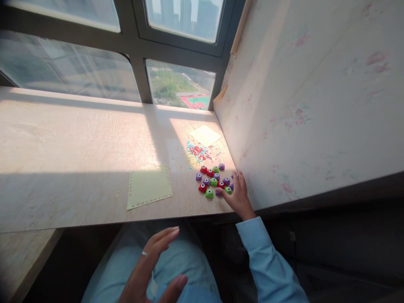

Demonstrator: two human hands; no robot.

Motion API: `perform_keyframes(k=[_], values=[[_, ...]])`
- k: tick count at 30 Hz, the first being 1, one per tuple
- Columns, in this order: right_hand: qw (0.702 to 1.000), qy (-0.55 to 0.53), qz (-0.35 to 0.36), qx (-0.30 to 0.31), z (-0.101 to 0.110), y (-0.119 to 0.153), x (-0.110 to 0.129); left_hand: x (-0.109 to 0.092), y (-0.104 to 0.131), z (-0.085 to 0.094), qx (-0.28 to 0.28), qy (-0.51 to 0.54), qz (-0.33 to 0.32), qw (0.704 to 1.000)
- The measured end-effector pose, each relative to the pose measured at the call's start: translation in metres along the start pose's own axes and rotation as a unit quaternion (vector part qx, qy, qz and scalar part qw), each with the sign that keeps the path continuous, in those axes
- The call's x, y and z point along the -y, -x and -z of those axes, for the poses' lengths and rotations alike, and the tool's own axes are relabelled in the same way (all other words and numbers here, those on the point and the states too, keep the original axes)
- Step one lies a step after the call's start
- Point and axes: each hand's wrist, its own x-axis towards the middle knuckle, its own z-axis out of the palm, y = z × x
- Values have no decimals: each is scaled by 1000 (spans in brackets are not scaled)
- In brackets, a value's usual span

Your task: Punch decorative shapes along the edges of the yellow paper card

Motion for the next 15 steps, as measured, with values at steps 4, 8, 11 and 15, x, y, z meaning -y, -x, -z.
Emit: perform_keyframes(k=[4,8,11,15], values=[[1000,17,-15,11,-18,-7,-12,19,-75,-35,-20,-61,-74,995],[1000,-9,-11,11,-22,-9,-21,44,-143,-69,13,-104,-115,988],[999,-29,7,10,-17,-3,-22,59,-166,-81,40,-134,-103,985],[994,-29,91,-53,-6,11,-5,66,-156,-80,15,-171,-105,980]])
